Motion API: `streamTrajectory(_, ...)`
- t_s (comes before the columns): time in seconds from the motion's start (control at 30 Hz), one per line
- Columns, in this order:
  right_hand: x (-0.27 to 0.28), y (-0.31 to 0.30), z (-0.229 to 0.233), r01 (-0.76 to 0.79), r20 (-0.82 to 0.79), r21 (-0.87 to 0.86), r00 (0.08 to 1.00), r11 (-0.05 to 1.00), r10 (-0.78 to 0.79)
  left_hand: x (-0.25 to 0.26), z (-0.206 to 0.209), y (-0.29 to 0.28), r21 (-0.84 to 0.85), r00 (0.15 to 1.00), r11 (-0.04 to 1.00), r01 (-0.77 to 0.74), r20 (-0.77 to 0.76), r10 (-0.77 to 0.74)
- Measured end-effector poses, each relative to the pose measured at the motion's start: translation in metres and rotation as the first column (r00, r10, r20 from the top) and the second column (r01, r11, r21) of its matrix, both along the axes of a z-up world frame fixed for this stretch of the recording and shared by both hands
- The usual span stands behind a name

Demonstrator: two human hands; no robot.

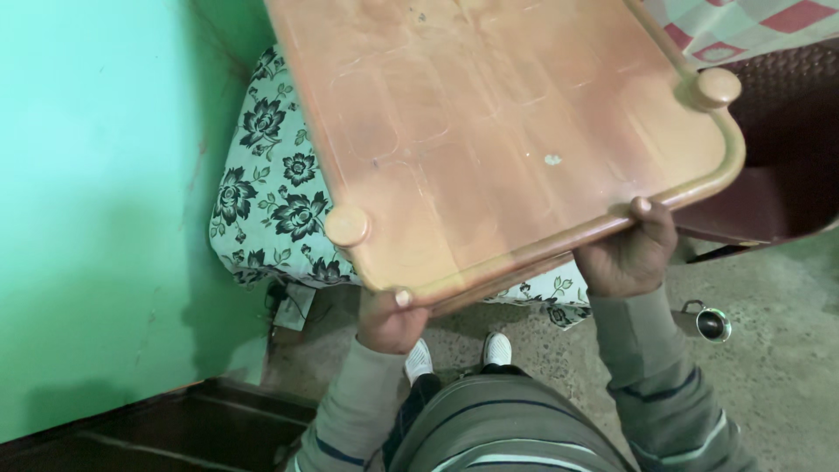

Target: The person disassembles a plastic table by removing its four legs one at a time. They lift and rotate the table to access each leg, then pull each leg out of its socket and place it on the floral-patterned surface below.

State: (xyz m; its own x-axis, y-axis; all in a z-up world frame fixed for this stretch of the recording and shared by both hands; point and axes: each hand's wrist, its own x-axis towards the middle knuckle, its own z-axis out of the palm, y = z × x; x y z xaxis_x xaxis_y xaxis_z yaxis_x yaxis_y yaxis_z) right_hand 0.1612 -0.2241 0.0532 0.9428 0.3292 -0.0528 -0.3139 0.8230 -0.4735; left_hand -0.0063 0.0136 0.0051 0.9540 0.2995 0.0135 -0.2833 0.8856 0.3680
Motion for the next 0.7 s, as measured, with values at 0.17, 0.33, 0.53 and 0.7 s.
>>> streamTrajectory(0.17, -0.035, 0.006, 0.014, 0.007, -0.083, -0.006, 0.996, 1.000, -0.008, -0.002, -0.003, 0.025, 0.042, 0.999, 0.998, 0.036, -0.003, -0.036)
streamTrajectory(0.33, -0.065, 0.011, 0.011, 0.063, -0.122, -0.033, 0.990, 0.997, -0.066, -0.008, -0.020, 0.052, 0.014, 0.994, 0.994, 0.109, -0.014, -0.109)
streamTrajectory(0.53, -0.082, 0.018, -0.005, 0.140, -0.205, 0.073, 0.971, 0.987, -0.122, -0.002, -0.036, 0.084, 0.030, 0.989, 0.989, 0.145, -0.010, -0.145)
streamTrajectory(0.7, -0.083, 0.027, -0.007, 0.155, -0.229, 0.097, 0.965, 0.983, -0.130, 0.014, -0.028, 0.084, 0.041, 0.995, 0.994, 0.104, -0.005, -0.104)
